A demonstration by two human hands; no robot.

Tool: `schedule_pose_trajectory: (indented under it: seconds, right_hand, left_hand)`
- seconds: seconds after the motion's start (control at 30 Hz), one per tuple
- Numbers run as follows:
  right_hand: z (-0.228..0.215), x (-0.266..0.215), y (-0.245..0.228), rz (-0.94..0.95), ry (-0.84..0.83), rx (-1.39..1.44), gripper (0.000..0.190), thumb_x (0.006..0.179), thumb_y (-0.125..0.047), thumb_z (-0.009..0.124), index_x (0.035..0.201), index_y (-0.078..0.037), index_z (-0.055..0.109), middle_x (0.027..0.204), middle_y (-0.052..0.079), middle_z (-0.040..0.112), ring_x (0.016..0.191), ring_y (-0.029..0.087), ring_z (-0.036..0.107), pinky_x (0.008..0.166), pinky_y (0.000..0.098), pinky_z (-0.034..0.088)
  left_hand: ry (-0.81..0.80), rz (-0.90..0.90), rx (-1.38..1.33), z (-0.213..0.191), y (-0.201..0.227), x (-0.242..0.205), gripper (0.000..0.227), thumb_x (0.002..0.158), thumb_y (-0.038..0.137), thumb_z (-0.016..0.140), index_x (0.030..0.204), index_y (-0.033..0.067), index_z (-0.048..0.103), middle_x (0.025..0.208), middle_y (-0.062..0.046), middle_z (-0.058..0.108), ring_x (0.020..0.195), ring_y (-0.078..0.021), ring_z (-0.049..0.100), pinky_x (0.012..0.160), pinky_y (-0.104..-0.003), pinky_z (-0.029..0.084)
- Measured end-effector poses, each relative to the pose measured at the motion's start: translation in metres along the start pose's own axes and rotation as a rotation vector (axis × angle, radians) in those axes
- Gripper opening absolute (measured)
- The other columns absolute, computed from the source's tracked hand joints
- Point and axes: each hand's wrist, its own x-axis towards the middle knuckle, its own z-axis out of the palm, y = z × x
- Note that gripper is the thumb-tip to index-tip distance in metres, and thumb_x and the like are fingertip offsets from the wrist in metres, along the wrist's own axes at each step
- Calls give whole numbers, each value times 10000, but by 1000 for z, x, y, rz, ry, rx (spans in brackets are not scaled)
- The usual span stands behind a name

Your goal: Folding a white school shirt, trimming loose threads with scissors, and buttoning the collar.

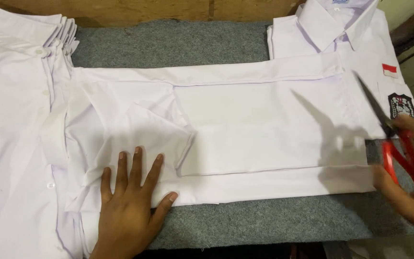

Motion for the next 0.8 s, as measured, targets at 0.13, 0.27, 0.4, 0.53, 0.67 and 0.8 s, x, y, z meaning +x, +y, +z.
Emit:
schedule_pose_trajectory:
  seconds: [0.13,0.27,0.4,0.53,0.67,0.8]
  right_hand:
    - [38,119,-31,-648,-232,-383,832,809,-299,695,1514,73,457,1374,287,611,1217,486,579,1043,586,409]
    - [107,207,-71,-635,-417,-470,758,825,-294,661,1527,-93,457,1368,241,561,1213,487,479,936,607,399]
    - [157,259,-93,-716,-478,-548,752,811,-317,652,1518,-158,453,1337,147,595,1199,433,501,993,600,360]
    - [182,281,-98,-689,-568,-554,719,801,-200,609,1505,-216,466,1409,105,541,1304,390,433,1080,580,306]
    - [191,288,-79,-778,-464,-517,496,963,-189,535,1457,-207,576,1386,52,594,1297,351,476,1053,566,302]
    - [181,276,-74,-734,-412,-555,539,996,-457,577,1473,-204,574,1452,130,553,1336,446,439,1073,626,293]
  left_hand:
    - [45,4,26,2,1,-1,773,947,657,429,1615,279,330,1701,-130,262,1556,-404,214,1209,-586,158]
    - [78,15,0,-1,2,1,754,954,630,445,1603,257,357,1695,-135,283,1556,-404,235,1221,-587,156]
    - [119,12,29,0,3,1,770,939,641,476,1598,258,365,1680,-145,322,1547,-397,284,1217,-585,203]
    - [90,17,84,1,0,2,783,957,684,407,1618,273,323,1700,-126,266,1552,-376,241,1231,-561,167]
    - [89,18,57,2,-1,1,767,963,689,397,1611,282,345,1693,-122,287,1537,-382,271,1207,-562,200]
    - [97,26,44,0,0,2,766,958,670,437,1605,267,357,1683,-130,304,1540,-382,272,1213,-576,197]
